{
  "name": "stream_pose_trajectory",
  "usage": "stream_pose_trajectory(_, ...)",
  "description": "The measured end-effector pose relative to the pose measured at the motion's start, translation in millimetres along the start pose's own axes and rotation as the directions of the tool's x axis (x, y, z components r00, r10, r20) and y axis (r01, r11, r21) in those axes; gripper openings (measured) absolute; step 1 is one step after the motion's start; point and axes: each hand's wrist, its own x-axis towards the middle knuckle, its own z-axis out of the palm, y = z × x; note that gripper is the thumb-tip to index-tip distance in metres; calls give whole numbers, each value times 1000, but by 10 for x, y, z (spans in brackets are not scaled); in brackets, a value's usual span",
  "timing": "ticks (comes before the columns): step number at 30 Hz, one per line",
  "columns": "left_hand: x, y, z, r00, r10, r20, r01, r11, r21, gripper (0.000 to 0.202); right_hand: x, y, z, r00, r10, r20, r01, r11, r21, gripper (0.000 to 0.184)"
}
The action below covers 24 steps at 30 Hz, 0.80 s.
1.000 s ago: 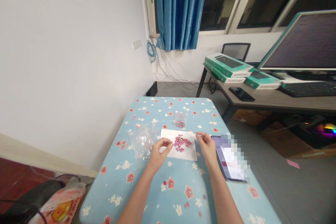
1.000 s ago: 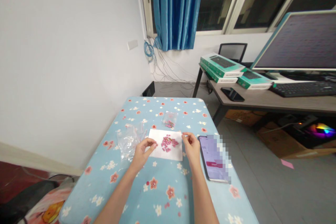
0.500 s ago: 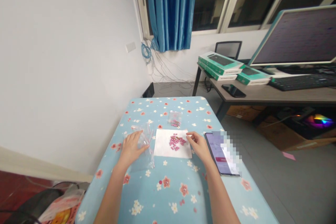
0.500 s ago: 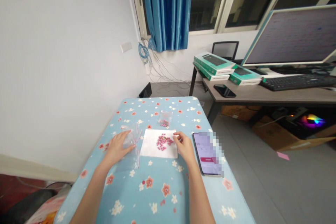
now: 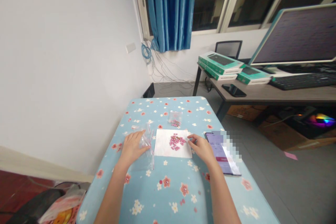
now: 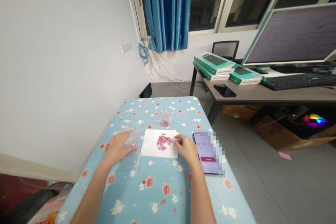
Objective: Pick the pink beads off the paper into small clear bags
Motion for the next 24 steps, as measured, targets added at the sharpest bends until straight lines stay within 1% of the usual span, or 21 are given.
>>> stream_pose_trajectory(4, 12, 18, -19, 1000, 24, 18, -24, 1000, 3, 55, -14, -61, -14, 999, -13, 39, 16, 998, -59, 24)
stream_pose_trajectory(8, 30, 52, -51, 999, 39, -8, -39, 999, 17, 51, -27, -120, -18, 999, -5, 41, 8, 998, -66, 23)
stream_pose_trajectory(11, 44, 115, -101, 998, 45, -43, -44, 999, 12, 50, -41, -155, -20, 999, -16, 42, 18, 998, -59, 23)
stream_pose_trajectory(13, 49, 202, -130, 996, 61, -69, -63, 998, -23, 50, -48, -168, -20, 999, -23, 39, 25, 998, -57, 23)
stream_pose_trajectory(16, 49, 413, -118, 987, 120, -104, -132, 985, -116, 52, -48, -168, -16, 999, -24, 30, 26, 998, -59, 23)
stream_pose_trajectory(20, 39, 734, 24, 972, 174, -161, -208, 950, -231, 51, -44, -162, -12, 999, -32, 26, 34, 997, -63, 20)
stream_pose_trajectory(22, 31, 840, 109, 965, 184, -188, -231, 933, -276, 50, -44, -164, -13, 999, -31, 29, 33, 997, -69, 20)
stream_pose_trajectory(24, 20, 894, 177, 962, 184, -203, -241, 920, -309, 50, -47, -167, -15, 999, -30, 36, 32, 997, -72, 20)
